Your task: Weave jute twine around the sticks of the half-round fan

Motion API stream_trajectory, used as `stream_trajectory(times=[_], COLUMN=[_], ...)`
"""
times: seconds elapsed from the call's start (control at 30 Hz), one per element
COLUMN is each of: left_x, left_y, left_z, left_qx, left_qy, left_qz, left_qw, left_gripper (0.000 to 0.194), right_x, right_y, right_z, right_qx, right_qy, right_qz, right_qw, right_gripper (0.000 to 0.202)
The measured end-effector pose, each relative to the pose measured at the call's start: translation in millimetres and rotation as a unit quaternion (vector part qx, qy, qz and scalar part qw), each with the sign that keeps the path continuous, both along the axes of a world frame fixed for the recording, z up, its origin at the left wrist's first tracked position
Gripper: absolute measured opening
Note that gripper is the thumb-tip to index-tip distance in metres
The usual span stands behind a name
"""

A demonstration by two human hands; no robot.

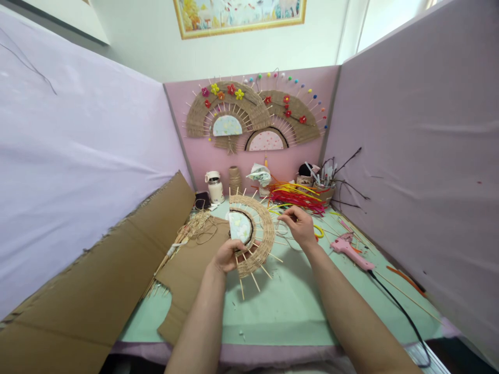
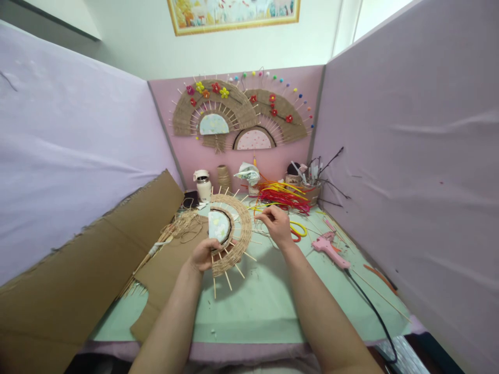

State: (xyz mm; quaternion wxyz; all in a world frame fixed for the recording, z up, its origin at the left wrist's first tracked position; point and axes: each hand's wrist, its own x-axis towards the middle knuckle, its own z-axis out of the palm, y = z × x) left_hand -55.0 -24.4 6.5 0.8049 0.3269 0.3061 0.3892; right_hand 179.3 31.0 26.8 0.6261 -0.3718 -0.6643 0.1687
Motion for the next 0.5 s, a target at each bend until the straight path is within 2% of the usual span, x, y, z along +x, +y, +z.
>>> stream_trajectory(times=[0.13, 0.27, 0.33, 0.43, 0.5], left_x=[3, 3, 3, 3, 2], left_y=[-2, -4, -5, -8, -9], left_z=[-0.8, -0.2, 1.3, 3.2, 3.3], left_qx=[0.022, 0.023, 0.028, 0.050, 0.071], left_qy=[0.026, 0.066, 0.066, 0.054, 0.040], left_qz=[0.032, 0.033, 0.020, -0.031, -0.065], left_qw=[0.999, 0.997, 0.997, 0.997, 0.995], left_gripper=[0.042, 0.041, 0.037, 0.034, 0.035], right_x=[1, 3, 7, 11, 9], right_y=[2, 5, 6, 5, 4], right_z=[2.0, 3.4, 3.3, 2.4, 1.4], right_qx=[-0.052, -0.158, -0.226, -0.331, -0.370], right_qy=[0.017, 0.044, 0.076, 0.114, 0.133], right_qz=[0.027, 0.106, 0.170, 0.279, 0.323], right_qw=[0.998, 0.981, 0.956, 0.894, 0.861], right_gripper=[0.028, 0.029, 0.030, 0.036, 0.038])
